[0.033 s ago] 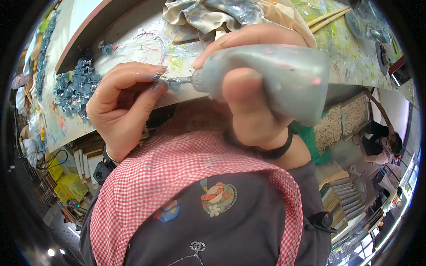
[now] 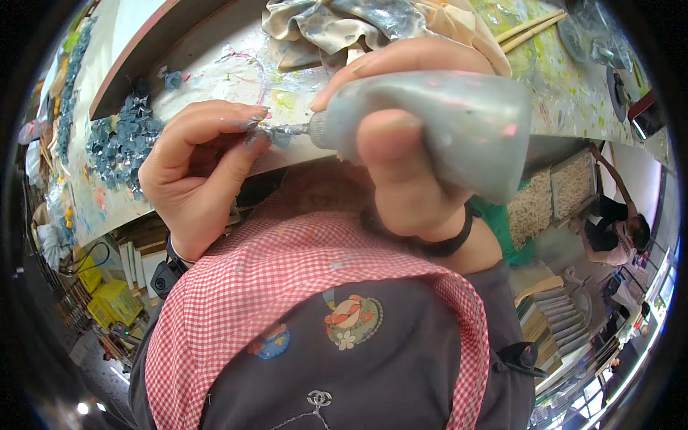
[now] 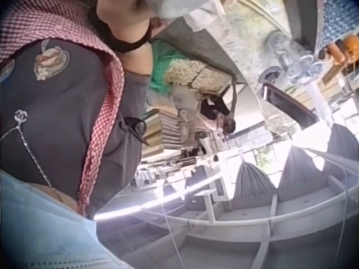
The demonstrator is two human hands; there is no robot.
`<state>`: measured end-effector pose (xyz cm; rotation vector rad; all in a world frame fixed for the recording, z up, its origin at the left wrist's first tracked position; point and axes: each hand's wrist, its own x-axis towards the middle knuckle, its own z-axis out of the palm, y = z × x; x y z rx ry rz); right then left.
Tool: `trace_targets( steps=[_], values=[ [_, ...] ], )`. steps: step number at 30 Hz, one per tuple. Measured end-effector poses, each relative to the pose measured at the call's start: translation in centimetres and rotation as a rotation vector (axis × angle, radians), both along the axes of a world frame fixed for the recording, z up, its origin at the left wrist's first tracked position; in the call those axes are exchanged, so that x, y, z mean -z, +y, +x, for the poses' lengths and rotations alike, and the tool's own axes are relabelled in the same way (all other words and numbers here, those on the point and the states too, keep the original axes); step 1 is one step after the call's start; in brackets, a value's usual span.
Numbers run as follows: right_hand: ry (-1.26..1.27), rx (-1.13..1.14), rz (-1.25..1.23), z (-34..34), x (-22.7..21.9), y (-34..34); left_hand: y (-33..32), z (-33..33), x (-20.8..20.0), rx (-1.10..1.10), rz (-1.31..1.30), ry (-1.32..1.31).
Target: Applying adhesive and assembling small mechanical or industrial components at a workbench.
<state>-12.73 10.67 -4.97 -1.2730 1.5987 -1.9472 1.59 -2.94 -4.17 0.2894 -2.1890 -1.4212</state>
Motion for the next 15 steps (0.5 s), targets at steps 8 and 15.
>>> trace_targets(
  steps=[8, 15],
  values=[
    [0.095, 0.037, -0.011, -0.36, 0.18, 0.14, 0.20, -0.04, 0.15, -0.020, 0.005, 0.007],
    [-0.024, 0.079, -0.157, 0.46, 1.00, 0.00, 0.06, -0.02, 0.22, -0.011, -0.040, 0.059]
  ],
)
